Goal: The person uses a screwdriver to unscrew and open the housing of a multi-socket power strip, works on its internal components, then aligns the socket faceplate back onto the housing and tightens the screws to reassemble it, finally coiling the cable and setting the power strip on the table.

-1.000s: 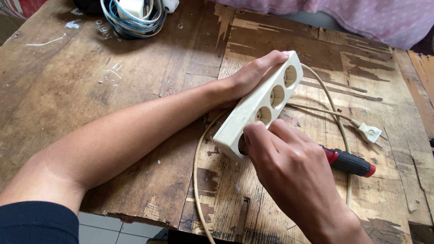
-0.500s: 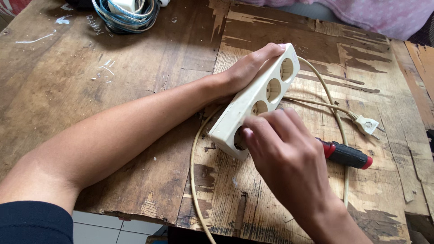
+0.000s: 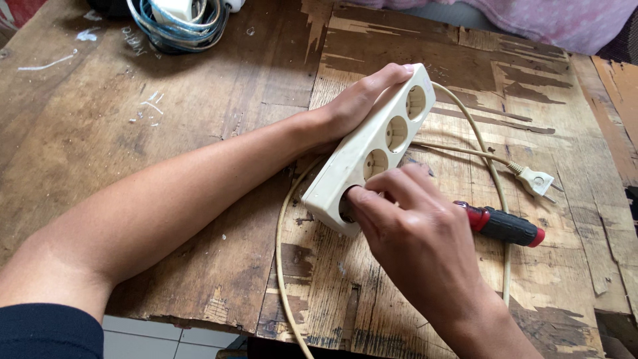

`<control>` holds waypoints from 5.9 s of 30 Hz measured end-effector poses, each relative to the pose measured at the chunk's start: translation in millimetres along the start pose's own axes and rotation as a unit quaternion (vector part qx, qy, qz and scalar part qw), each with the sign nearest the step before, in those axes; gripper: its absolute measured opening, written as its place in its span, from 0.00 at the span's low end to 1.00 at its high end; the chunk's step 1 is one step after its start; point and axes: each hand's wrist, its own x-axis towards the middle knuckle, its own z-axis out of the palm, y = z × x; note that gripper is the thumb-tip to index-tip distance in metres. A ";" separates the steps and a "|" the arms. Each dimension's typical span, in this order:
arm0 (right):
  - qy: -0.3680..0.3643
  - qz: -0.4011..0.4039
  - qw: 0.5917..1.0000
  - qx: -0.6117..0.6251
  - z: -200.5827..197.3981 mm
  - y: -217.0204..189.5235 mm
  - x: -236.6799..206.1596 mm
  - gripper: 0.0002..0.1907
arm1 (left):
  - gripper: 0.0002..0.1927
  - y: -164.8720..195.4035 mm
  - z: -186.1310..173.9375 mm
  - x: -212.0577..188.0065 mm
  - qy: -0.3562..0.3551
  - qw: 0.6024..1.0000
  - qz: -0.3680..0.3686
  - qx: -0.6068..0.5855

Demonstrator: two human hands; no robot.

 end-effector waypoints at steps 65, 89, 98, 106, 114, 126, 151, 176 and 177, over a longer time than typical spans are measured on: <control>0.135 0.209 0.968 0.047 -36.3 82.5 -96.0 0.17 | 0.08 67.1 27.8 -122.5 0.099 0.866 0.272 0.408; 0.073 0.173 0.980 0.070 -36.9 76.0 -100.4 0.17 | 0.09 58.2 17.7 -120.1 0.076 0.887 0.253 0.380; 0.050 0.216 0.962 0.158 -39.0 78.2 -102.1 0.19 | 0.08 52.3 12.7 -118.8 0.062 0.907 0.247 0.335; 0.118 0.127 0.985 -0.007 -31.4 66.5 -103.0 0.21 | 0.07 51.4 10.5 -117.2 0.056 0.901 0.253 0.347; 0.131 0.127 0.983 -0.023 -30.4 59.2 -99.7 0.21 | 0.08 53.1 11.6 -115.5 0.065 0.889 0.251 0.377; 0.133 0.149 0.980 0.000 -30.5 66.5 -101.3 0.20 | 0.14 49.3 8.2 -115.6 0.079 0.890 0.274 0.355; 0.001 0.223 0.974 0.021 -26.7 83.0 -99.4 0.18 | 0.08 46.8 79.6 -117.7 0.072 0.745 0.115 0.653; 0.063 -0.024 0.994 0.085 -14.5 46.5 -15.3 0.08 | 0.01 57.1 45.1 -121.7 0.070 0.916 0.153 0.365; 0.060 -0.023 0.994 0.089 -14.7 45.8 -12.9 0.07 | 0.02 56.8 41.3 -120.8 0.058 0.916 0.158 0.364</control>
